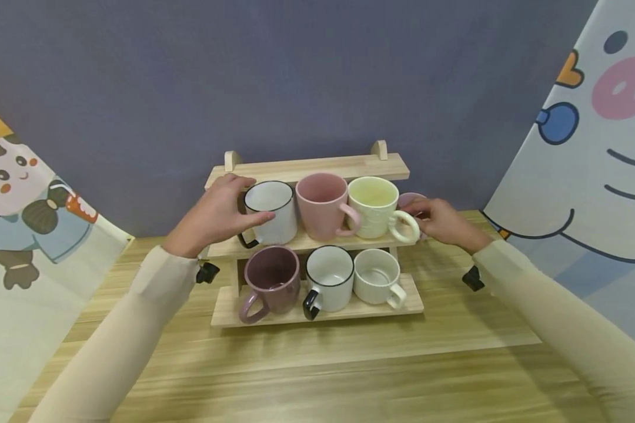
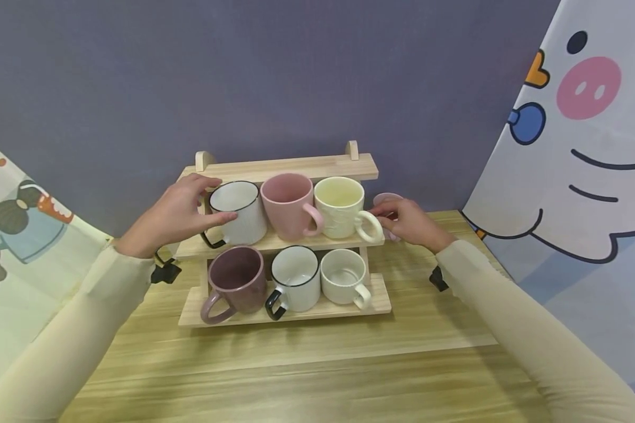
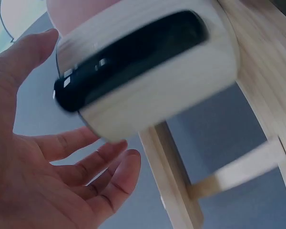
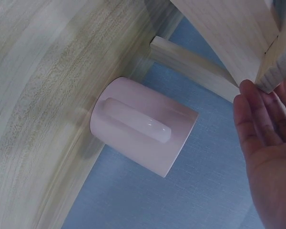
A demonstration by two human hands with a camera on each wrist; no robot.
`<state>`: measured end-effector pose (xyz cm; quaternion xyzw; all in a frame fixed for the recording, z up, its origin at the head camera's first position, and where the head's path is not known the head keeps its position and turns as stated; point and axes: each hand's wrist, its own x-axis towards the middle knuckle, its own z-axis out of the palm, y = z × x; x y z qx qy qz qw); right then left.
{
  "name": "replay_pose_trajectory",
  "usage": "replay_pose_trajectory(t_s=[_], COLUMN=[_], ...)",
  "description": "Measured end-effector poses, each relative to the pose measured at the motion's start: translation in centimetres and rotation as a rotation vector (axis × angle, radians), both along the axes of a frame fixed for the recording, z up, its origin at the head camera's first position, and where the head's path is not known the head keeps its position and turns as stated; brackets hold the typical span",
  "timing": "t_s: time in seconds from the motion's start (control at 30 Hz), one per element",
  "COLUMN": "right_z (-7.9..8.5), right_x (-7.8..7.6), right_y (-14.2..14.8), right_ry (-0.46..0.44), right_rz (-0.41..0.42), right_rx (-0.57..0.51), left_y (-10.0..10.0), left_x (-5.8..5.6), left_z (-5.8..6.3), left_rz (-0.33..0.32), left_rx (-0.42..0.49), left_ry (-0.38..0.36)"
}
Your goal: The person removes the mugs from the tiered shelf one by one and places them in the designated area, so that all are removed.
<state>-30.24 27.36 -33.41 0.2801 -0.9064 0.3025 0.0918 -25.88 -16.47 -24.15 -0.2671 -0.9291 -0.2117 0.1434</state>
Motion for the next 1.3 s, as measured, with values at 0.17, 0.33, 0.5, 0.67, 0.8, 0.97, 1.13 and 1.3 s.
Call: replay_pose_trajectory(t_s=[0.17,0.33,0.5,0.67,0.8,0.97,1.13,1.3], right_z=[-0.1,-0.1,0.0,0.0,0.1,0.1,0.1,0.0], right_x=[-0.2,-0.3,-0.2,-0.3,-0.3,-0.4,-0.2,-0.1], right_y=[-0.2,-0.3,-0.4,-0.8,-0.8,-0.4,-0.1,0.1], right_ry=[-0.001,0.004,-0.001,-0.01,0.011,0.014,0.021,0.03], right_rz=[0.0,-0.005,-0.009,0.007,0.023,0.013,0.015,0.025], right_rx=[0.004,0.002,0.0,0.001,0.0,-0.002,-0.01,-0.008], left_y=[0.9,1.3,1.5,1.1,0.1,-1.7,-3.6,-5.8], left_x=[-0.4,-0.6,-0.7,-0.5,-0.1,0.9,2.1,4.0], left_z=[-0.1,0.0,-0.1,-0.6,-0.2,1.0,1.8,2.2], left_rz=[0.03,0.062,0.086,0.127,0.156,0.205,0.247,0.281], left_rx=[-0.005,-0.024,-0.008,0.048,0.081,0.094,0.082,0.089], left_ry=[-0.011,-0.019,0.008,0.041,0.054,0.06,0.076,0.1])
